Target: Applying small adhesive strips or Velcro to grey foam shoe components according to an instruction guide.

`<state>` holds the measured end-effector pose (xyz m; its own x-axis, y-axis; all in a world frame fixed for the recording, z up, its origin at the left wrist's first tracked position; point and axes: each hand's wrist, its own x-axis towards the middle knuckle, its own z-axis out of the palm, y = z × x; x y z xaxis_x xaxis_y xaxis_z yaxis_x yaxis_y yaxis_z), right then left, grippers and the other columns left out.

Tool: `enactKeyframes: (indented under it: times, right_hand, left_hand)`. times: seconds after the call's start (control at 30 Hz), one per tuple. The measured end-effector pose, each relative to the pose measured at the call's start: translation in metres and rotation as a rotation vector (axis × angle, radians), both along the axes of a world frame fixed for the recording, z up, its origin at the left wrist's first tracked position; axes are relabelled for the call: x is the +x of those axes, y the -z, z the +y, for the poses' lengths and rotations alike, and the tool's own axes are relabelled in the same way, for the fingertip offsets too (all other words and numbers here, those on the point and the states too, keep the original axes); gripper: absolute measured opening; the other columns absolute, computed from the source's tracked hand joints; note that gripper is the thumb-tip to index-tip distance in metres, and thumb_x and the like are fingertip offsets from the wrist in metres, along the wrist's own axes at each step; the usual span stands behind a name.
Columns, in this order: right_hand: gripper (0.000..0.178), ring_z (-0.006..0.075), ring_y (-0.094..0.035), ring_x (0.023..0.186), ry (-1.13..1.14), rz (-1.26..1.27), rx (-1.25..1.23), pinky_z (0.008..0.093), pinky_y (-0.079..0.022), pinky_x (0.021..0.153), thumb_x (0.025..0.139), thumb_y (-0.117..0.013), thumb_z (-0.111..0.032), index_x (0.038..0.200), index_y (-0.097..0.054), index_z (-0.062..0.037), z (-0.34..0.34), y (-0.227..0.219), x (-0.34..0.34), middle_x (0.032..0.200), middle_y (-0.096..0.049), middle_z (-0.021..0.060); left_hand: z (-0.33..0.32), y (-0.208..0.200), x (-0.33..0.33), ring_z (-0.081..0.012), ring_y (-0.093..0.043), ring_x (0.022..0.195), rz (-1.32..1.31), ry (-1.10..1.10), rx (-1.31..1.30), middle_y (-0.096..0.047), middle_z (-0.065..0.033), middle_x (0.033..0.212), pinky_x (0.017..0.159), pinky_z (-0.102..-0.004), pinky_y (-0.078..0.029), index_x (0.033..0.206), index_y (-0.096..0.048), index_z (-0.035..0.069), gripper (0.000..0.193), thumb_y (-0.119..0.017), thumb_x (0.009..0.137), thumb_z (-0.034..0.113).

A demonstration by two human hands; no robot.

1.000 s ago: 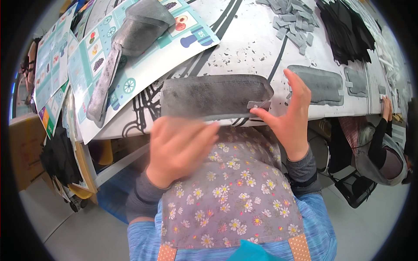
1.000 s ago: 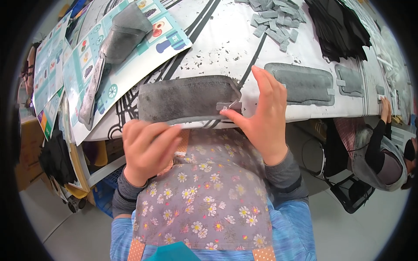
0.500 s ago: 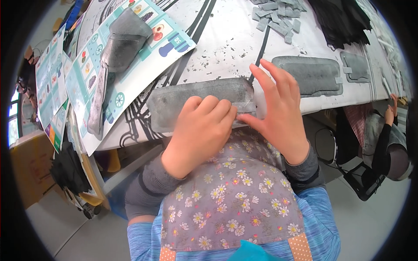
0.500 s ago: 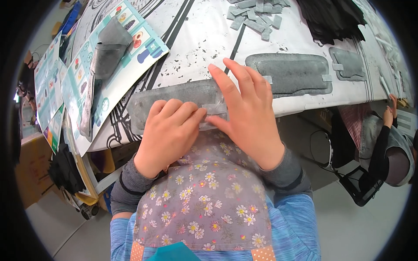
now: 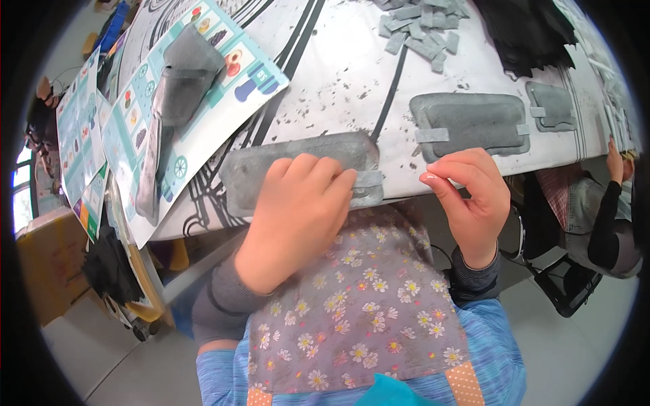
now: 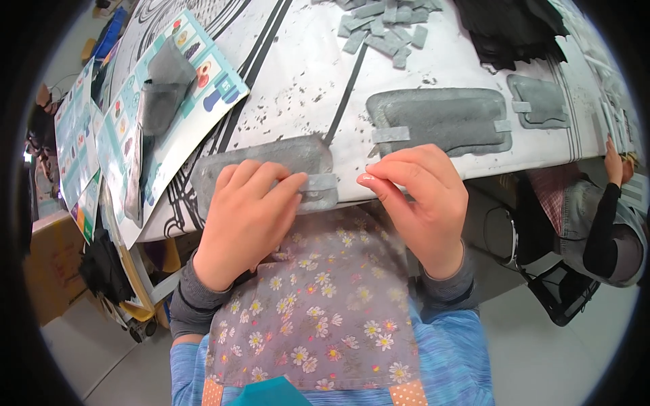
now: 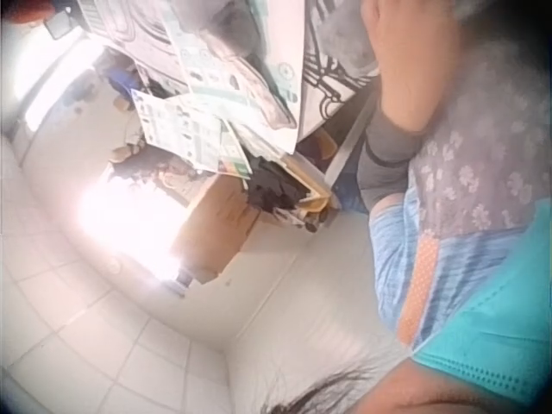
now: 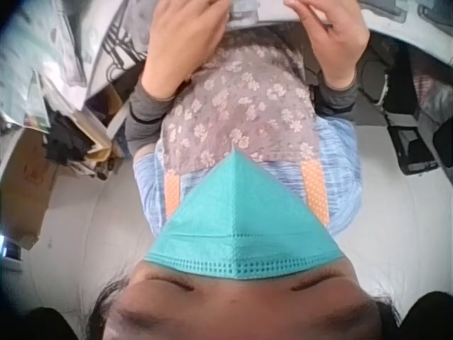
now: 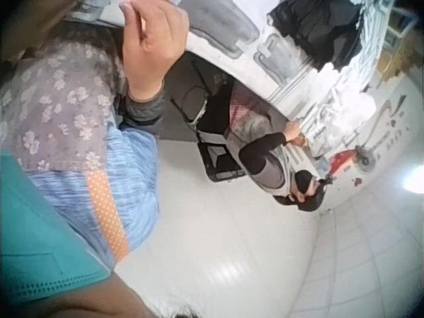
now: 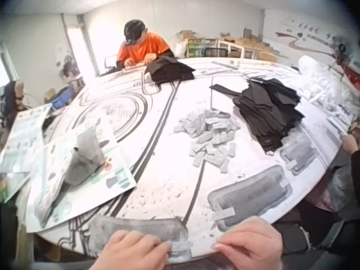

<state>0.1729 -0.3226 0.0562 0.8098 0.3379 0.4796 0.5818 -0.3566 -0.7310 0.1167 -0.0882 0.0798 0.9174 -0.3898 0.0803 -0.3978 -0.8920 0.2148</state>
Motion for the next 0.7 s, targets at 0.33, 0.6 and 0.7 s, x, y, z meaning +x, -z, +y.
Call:
enactKeyframes:
  times: [0.33,0.6,0.7]
  right_hand:
    - [0.02,0.0324,-0.065,0.089,0.036,-0.186,-0.479,0.0412,-0.052,0.076,0.086,-0.063,-0.001,0.105,-0.068,-0.0029,-0.028,-0.034,0.075,0.095,-0.07,0.0135]
    - [0.02,0.029,-0.06,0.072,-0.06,-0.147,-0.785,0.0384,-0.046,0.064,0.083,-0.069,-0.018,0.083,-0.059,-0.0002,0.008,0.007,0.182,0.076,-0.061,0.0119]
    - [0.016,0.0278,-0.059,0.071,-0.03,0.066,-0.866,0.0376,-0.045,0.062,0.08,-0.068,-0.014,0.08,-0.059,-0.001,0.018,0.008,0.195,0.073,-0.06,0.0123]
  left_hand:
    - [0.006,-0.031,-0.017,-0.0226,-0.058,0.086,-0.139,-0.044,-0.24,-0.065,-0.0016,0.096,0.078,-0.0353,-0.042,0.109,-0.07,0.01,0.038,-0.074,0.072,0.004]
    - [0.061,0.0,-0.065,-0.0198,-0.055,0.078,-0.449,-0.314,-0.473,-0.062,-0.0083,0.086,0.07,-0.0322,-0.043,0.11,-0.067,-0.003,0.029,-0.065,0.081,-0.006]
    - [0.085,0.019,-0.09,-0.0191,-0.056,0.078,-0.569,-0.561,-0.632,-0.061,-0.0094,0.083,0.071,-0.0296,-0.044,0.11,-0.066,-0.006,0.027,-0.061,0.084,-0.011]
